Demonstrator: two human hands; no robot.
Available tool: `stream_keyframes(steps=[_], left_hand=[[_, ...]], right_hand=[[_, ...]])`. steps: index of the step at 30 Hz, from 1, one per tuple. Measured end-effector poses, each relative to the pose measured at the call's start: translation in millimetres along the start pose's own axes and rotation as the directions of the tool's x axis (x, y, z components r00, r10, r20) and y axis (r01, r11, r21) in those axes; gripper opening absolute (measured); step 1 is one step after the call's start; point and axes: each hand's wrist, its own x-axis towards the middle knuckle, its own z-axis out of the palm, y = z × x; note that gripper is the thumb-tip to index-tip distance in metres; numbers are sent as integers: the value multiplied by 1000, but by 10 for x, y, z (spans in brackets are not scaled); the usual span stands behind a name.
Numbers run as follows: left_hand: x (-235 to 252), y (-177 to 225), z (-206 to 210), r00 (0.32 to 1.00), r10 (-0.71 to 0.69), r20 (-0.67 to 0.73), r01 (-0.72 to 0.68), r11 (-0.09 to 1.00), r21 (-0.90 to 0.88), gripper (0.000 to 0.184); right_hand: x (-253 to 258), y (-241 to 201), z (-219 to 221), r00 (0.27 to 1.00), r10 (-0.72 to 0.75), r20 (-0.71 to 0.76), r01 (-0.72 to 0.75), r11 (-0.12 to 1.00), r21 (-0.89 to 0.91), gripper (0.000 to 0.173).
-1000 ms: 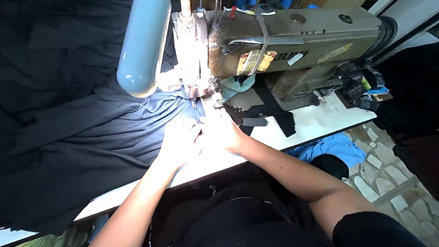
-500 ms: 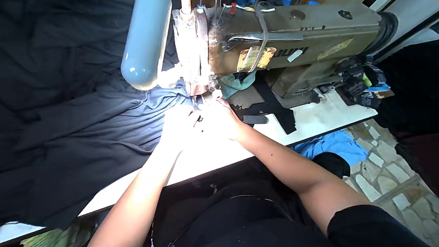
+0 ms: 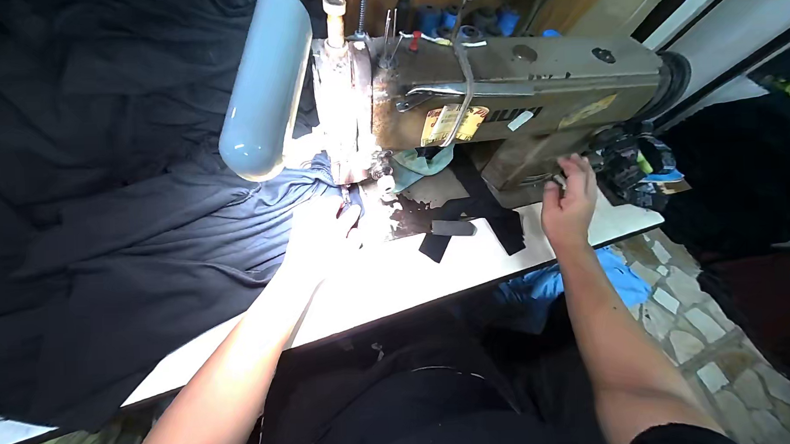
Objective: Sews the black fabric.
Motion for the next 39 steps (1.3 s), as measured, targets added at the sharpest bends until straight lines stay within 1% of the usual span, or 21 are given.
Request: stream_keyframes(steps=[3, 7, 9, 10, 12, 13, 14, 17, 19, 22, 24, 25, 27, 29, 30, 32, 33, 35, 37, 38, 39], left_hand=[[17, 5, -11, 1000, -21, 22, 21, 1000, 7, 38], [38, 8, -24, 998, -37, 41, 36, 999, 24, 40], [48, 17, -32, 997, -59, 54, 59, 998, 17, 40], [52, 19, -32, 996, -66, 55, 65, 998, 14, 39], [52, 11, -11, 998, -51, 32, 51, 999, 21, 39], [49, 11, -8, 998, -48, 26, 48, 999, 19, 39], [47, 12, -8, 998, -50, 24, 50, 999, 13, 39], [48, 18, -23, 998, -51, 24, 51, 999, 4, 39], [49, 19, -13, 999, -42, 15, 42, 999, 16, 41], [68, 23, -23, 997, -63, 36, 62, 997, 40, 40], [69, 26, -25, 994, -86, 62, 82, 995, 53, 41], [70, 25, -15, 995, -85, 50, 82, 995, 49, 41], [71, 22, -1, 995, -88, 42, 86, 996, 36, 40], [72, 29, -9, 993, -105, 61, 102, 994, 39, 42], [73, 39, -22, 991, -115, 72, 113, 993, 36, 41], [72, 49, -39, 990, -124, 72, 123, 992, 17, 40], [73, 41, -37, 990, -123, 72, 122, 992, 17, 40], [70, 20, -13, 991, -115, 71, 114, 993, 19, 41], [64, 30, -6, 989, -122, 82, 121, 993, 18, 40], [68, 34, -16, 988, -126, 84, 125, 992, 19, 39], [68, 34, -23, 988, -130, 88, 128, 991, 23, 39]], right_hand=[[-129, 191, 115, 999, -31, -14, 30, 999, -23, 48], [-154, 209, 158, 997, -57, -50, 57, 998, -14, 47], [-171, 163, 137, 999, -44, -22, 42, 997, -66, 43], [-169, 134, 116, 999, -22, 29, 24, 995, -95, 39], [-134, 85, 59, 971, 74, 225, -48, 992, -120, 35], [-99, 68, 21, 955, 98, 279, -65, 990, -128, 35], [-61, 48, -30, 951, 103, 290, -66, 989, -132, 35], [86, -8, -240, 981, 43, 191, -22, 994, -108, 40], [230, -24, -355, 998, -9, 57, 15, 995, -104, 39], [670, -49, -600, 996, 15, -92, -23, 995, -96, 47], [1061, -1, -744, 981, 137, -135, -138, 990, 2, 58], [1253, 35, -792, 966, 224, -127, -215, 974, 77, 62], [1589, 157, -816, 920, 388, -52, -373, 910, 181, 61], [1794, 240, -807, 861, 505, 54, -507, 845, 170, 60], [1849, 297, -782, 846, 528, 69, -532, 834, 144, 59], [1852, 392, -695, 853, 522, 19, -519, 845, 129, 57], [1785, 409, -636, 861, 508, -34, -495, 851, 176, 55], [1511, 454, -469, 854, 504, -132, -428, 824, 371, 54], [1222, 573, -261, 819, 551, -160, -390, 740, 548, 51], [1167, 635, -194, 805, 569, -167, -385, 716, 582, 48], [1161, 688, -196, 809, 561, -176, -379, 726, 575, 49]])
